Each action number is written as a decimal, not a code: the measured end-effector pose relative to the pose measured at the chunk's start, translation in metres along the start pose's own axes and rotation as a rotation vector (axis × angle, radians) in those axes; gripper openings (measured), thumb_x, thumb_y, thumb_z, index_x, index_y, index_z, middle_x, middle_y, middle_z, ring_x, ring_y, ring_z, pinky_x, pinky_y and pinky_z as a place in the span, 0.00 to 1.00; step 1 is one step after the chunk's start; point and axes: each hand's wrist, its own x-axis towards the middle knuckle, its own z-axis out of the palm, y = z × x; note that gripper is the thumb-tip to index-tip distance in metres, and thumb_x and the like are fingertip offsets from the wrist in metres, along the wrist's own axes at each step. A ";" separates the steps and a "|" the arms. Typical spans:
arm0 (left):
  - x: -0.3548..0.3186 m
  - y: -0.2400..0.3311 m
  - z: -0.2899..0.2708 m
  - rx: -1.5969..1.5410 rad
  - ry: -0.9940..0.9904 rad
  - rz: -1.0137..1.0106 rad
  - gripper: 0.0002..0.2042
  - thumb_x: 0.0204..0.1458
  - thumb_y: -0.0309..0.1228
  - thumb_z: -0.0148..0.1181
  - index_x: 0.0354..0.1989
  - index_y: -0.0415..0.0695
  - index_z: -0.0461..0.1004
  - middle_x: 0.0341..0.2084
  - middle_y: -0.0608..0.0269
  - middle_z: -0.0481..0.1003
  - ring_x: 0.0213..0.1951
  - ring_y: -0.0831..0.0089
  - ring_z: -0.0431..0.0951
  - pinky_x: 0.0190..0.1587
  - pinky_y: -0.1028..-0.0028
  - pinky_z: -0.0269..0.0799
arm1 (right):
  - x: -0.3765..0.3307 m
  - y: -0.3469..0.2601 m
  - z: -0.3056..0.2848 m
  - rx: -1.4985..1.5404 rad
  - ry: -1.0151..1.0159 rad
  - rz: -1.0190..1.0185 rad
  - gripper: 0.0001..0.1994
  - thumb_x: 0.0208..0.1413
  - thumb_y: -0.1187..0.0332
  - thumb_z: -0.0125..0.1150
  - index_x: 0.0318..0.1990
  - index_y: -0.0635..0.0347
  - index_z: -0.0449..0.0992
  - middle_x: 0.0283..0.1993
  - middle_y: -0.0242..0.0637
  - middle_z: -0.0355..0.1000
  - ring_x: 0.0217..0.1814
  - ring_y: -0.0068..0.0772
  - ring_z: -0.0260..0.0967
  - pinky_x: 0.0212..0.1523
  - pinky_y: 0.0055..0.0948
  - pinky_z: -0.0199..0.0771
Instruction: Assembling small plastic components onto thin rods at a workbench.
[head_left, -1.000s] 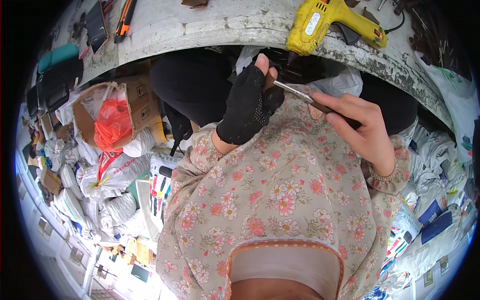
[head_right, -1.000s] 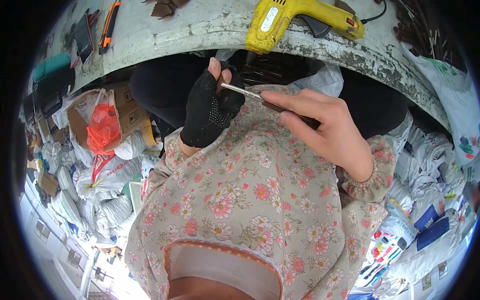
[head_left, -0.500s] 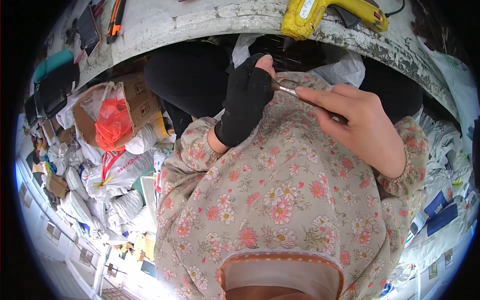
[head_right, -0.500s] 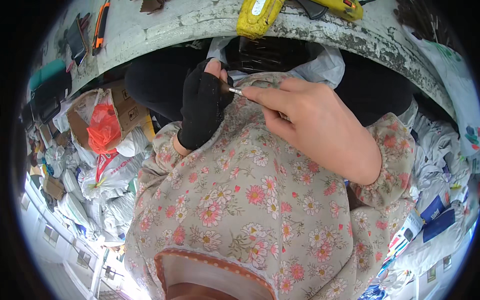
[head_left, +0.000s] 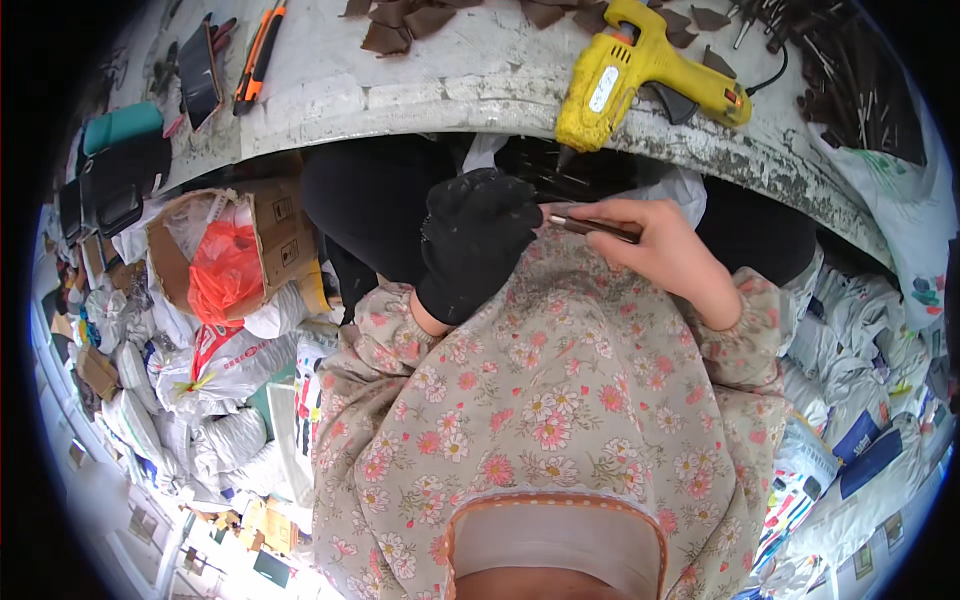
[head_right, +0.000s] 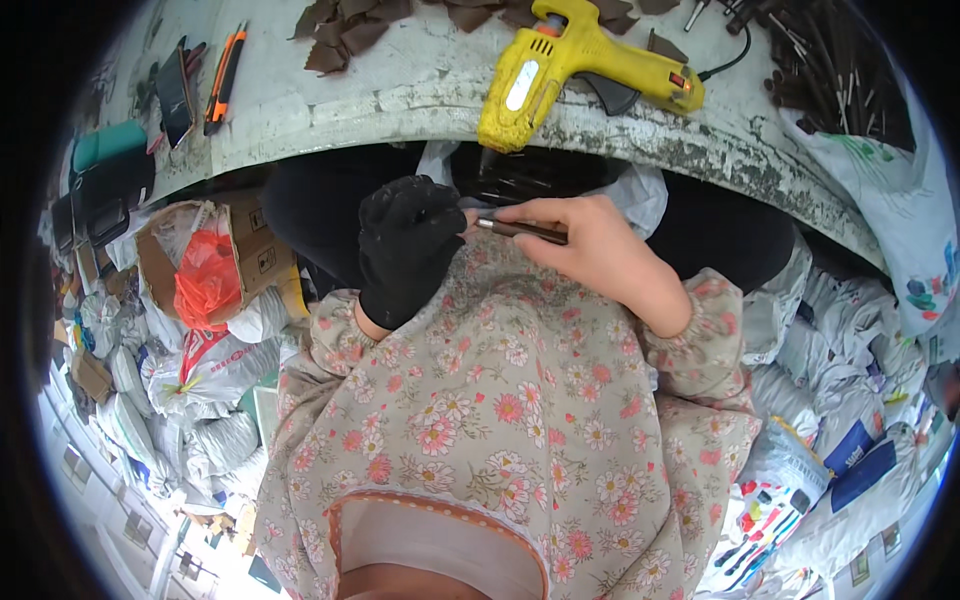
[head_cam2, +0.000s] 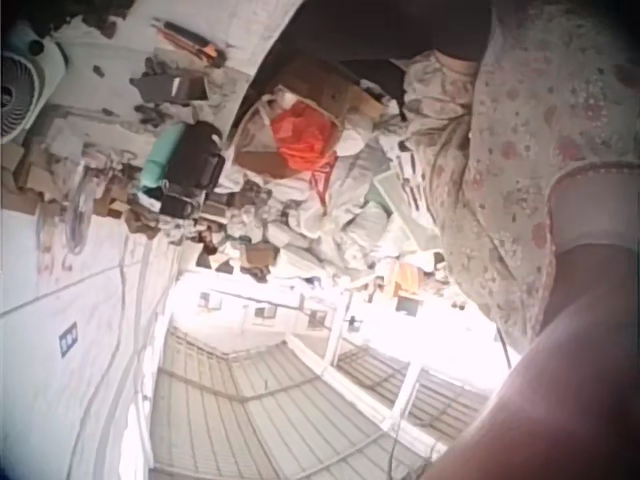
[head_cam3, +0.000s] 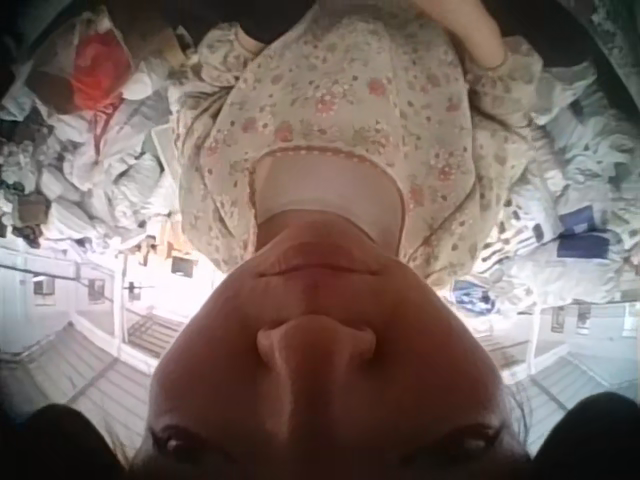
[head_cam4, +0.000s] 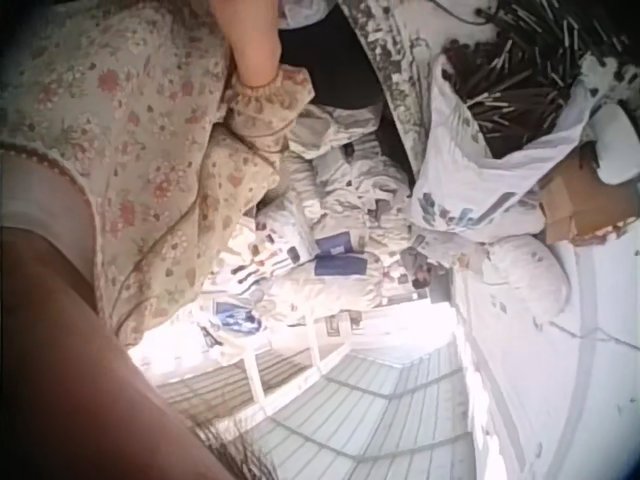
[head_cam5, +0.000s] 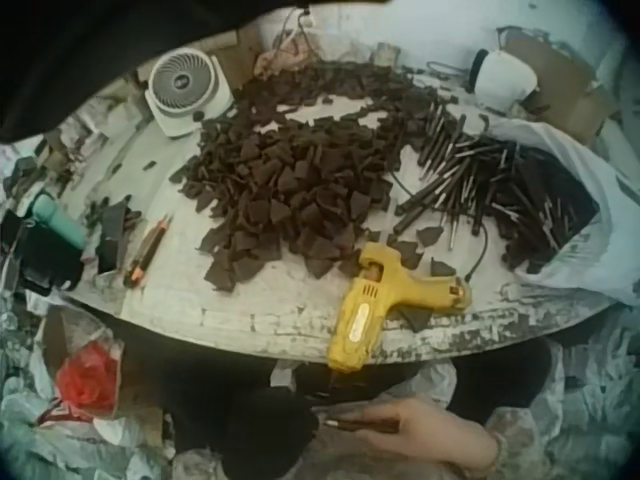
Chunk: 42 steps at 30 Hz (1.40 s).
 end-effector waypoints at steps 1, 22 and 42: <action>0.001 -0.006 0.000 0.008 0.010 0.003 0.10 0.31 0.27 0.69 0.24 0.48 0.75 0.28 0.63 0.72 0.31 0.63 0.73 0.34 0.67 0.68 | 0.008 0.005 0.003 -0.008 -0.001 -0.010 0.14 0.48 0.72 0.57 0.45 0.61 0.74 0.32 0.43 0.74 0.27 0.24 0.71 0.32 0.23 0.70; 0.104 -0.107 -0.008 0.137 -0.128 -0.458 0.19 0.46 0.28 0.58 0.49 0.46 0.71 0.40 0.56 0.75 0.42 0.63 0.75 0.45 0.69 0.68 | -0.002 -0.021 -0.058 -0.212 -0.146 -0.108 0.14 0.50 0.63 0.57 0.42 0.59 0.76 0.31 0.40 0.75 0.32 0.34 0.73 0.36 0.26 0.71; 0.003 -0.005 0.013 -0.857 0.034 -0.914 0.07 0.51 0.25 0.56 0.37 0.38 0.71 0.27 0.70 0.71 0.28 0.85 0.67 0.31 0.83 0.62 | -0.035 0.073 -0.267 -1.283 0.978 0.246 0.17 0.51 0.58 0.54 0.49 0.48 0.72 0.41 0.39 0.73 0.43 0.43 0.71 0.40 0.38 0.70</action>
